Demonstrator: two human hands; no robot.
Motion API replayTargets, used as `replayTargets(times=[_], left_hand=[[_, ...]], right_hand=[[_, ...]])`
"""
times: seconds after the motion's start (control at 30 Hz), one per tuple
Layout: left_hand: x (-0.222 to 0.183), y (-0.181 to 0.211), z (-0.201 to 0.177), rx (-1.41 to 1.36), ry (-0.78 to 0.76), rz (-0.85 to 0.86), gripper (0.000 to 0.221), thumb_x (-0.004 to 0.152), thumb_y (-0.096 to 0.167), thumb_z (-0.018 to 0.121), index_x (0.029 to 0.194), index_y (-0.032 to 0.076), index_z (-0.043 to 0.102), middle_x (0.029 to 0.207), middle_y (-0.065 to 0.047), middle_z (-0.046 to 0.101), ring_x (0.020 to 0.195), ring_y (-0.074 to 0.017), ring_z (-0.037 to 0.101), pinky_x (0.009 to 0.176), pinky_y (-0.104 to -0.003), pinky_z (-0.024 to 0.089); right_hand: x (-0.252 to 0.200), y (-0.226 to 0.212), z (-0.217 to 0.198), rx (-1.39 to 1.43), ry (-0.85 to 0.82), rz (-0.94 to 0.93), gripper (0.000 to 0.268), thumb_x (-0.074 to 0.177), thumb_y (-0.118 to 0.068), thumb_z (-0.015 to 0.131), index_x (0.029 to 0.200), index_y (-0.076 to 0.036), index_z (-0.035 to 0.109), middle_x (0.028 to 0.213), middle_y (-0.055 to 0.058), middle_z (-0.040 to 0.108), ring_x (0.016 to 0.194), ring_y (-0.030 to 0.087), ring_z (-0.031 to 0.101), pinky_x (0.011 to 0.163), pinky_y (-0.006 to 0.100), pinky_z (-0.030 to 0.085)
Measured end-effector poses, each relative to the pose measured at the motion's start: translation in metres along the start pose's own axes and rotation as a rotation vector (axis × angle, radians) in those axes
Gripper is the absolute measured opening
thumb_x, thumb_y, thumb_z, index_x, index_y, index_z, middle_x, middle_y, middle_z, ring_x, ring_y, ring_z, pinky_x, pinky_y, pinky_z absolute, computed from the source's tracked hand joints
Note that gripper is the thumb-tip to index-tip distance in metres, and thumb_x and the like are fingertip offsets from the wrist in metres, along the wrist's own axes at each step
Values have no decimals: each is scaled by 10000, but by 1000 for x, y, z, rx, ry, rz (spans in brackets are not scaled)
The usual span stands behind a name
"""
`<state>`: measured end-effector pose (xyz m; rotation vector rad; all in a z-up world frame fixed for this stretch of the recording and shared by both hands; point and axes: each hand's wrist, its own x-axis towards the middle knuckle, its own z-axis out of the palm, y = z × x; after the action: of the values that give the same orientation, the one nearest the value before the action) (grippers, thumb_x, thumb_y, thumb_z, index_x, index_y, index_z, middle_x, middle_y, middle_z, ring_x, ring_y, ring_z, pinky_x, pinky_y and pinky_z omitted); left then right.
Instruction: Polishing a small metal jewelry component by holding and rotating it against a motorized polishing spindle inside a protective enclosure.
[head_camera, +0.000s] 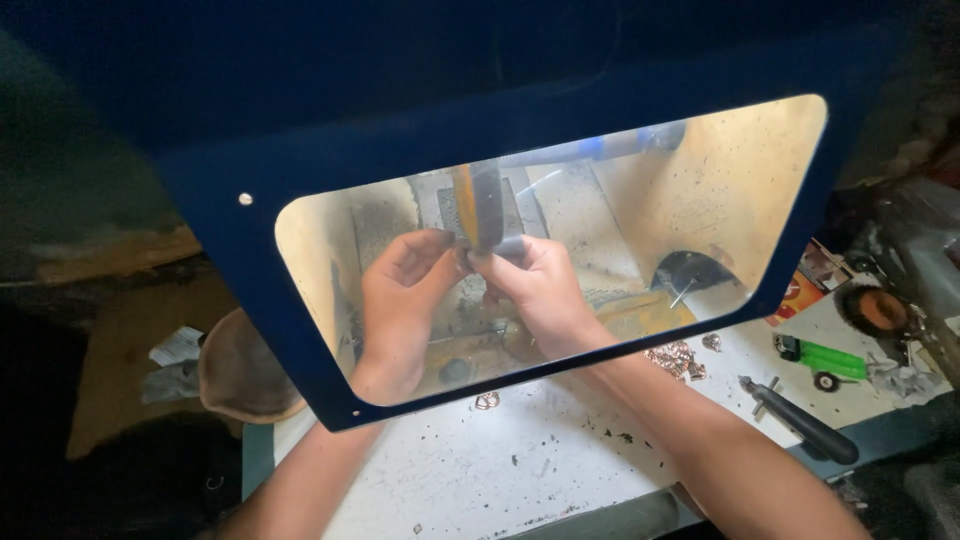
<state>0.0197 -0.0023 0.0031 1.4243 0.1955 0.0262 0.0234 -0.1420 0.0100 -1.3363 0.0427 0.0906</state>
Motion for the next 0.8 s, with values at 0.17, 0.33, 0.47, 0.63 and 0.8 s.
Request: replayTargets(times=[0.17,0.33,0.47,0.63,0.8], left_hand=[[-5,4,1,-19,-15,-12,345,839,129,819,1156,47,708,1073,-165,783,1042,-240,761,979,-451,605],[0,-4,-4,4,-5,48,336,865,145,806,1161,32,695,1056,-154,777,1052,-240,749,979,-464,600],[-4,-1,-5,28,7,103,310,873,116,796,1153,25,700,1030,-166,776,1031,-244,755,956,-466,611],[-10,-6,-10,87,-13,233,263,871,121,814,1108,56,718,955,-141,782,987,-212,758,925,-443,623],[-20,-3,-11,77,-138,537,206,847,86,805,1034,18,751,977,-118,745,962,-205,745,818,-385,665]], right_hand=[[-9,-8,-1,-57,-8,1,212,857,-153,847,724,-31,735,542,48,535,557,122,537,569,334,568],[1,12,2,31,8,-9,246,861,-141,817,689,-39,673,523,84,553,535,169,624,517,308,540],[-5,9,6,81,0,19,263,863,-128,799,660,-37,657,497,77,528,508,160,611,502,303,533],[-10,5,-4,53,-53,-15,267,855,-109,794,638,-42,655,479,92,512,489,186,605,500,308,515],[-12,7,-22,-134,-191,-162,189,869,-154,786,728,-32,761,534,101,630,563,147,603,605,311,531]])
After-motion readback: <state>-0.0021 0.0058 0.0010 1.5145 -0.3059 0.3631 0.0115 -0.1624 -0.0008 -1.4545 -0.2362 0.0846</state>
